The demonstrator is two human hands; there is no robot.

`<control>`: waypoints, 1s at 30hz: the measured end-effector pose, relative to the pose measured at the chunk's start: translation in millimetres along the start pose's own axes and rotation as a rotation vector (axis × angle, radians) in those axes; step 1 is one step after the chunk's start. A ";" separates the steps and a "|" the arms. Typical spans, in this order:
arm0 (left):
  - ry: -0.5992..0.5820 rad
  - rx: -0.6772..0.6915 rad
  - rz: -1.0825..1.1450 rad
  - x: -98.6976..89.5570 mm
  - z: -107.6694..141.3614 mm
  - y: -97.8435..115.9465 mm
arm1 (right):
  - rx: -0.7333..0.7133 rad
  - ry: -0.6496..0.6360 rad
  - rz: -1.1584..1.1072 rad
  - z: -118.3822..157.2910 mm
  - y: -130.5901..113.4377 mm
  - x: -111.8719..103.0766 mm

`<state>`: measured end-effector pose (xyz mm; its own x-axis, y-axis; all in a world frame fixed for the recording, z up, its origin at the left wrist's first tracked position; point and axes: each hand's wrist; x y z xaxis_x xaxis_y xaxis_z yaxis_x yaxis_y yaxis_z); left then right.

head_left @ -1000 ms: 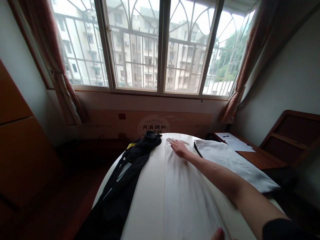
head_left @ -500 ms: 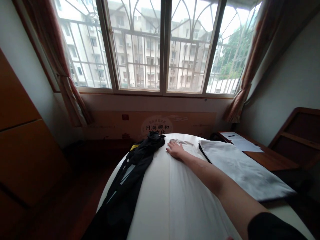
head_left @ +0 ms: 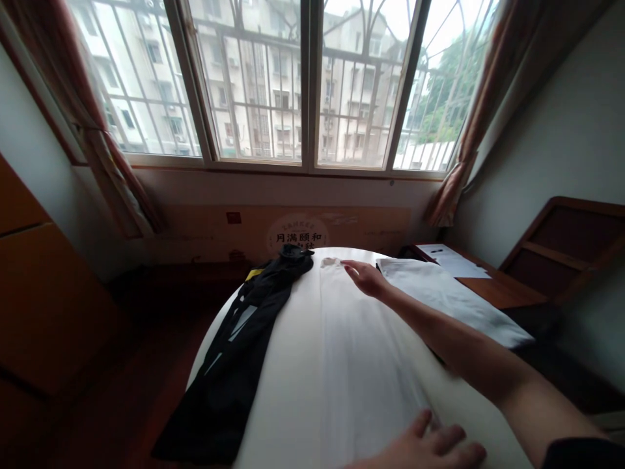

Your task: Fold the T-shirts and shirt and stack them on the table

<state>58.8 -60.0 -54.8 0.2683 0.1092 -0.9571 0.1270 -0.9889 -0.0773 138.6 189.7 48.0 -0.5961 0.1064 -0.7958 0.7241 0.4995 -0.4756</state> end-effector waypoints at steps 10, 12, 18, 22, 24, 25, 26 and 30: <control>-0.039 -0.896 -0.118 -71.2 28.0 -59.1 | 0.045 0.272 -0.207 268.8 0.1 -100.1; -0.134 -0.976 -0.131 -58.4 32.7 -71.1 | 0.055 0.170 -0.187 318.6 -5.5 -92.0; -0.240 -0.957 -0.158 -36.9 30.4 -70.5 | 0.050 -0.053 -0.200 398.4 -39.0 -77.7; -0.279 -0.923 -0.177 -53.3 23.4 -61.5 | 0.027 -0.181 -0.203 401.7 -65.4 -89.5; -0.336 -0.918 -0.159 -64.1 21.8 -53.5 | -0.007 -0.239 -0.185 399.0 -74.7 -93.7; -0.365 -0.905 -0.141 -69.3 21.5 -47.2 | -0.026 -0.252 -0.176 397.8 -77.9 -94.5; -0.394 -0.883 -0.117 -74.4 21.3 -39.1 | -0.043 -0.260 -0.169 396.9 -80.1 -94.3; -0.460 -0.810 -0.007 -93.9 20.8 11.6 | -0.094 -0.246 -0.150 396.5 -82.1 -86.5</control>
<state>15.3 -83.8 28.4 -0.1179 -0.1066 -0.9873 0.8013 -0.5974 -0.0311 268.3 -201.5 7.3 -0.5838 -0.1802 -0.7916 0.5921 0.5725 -0.5671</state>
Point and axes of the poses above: each hand's wrist, its own z-axis away from the middle knuckle, its own x-axis out of the palm, y = z × x, and after that the axes turned 8 degrees about -z, right-handed
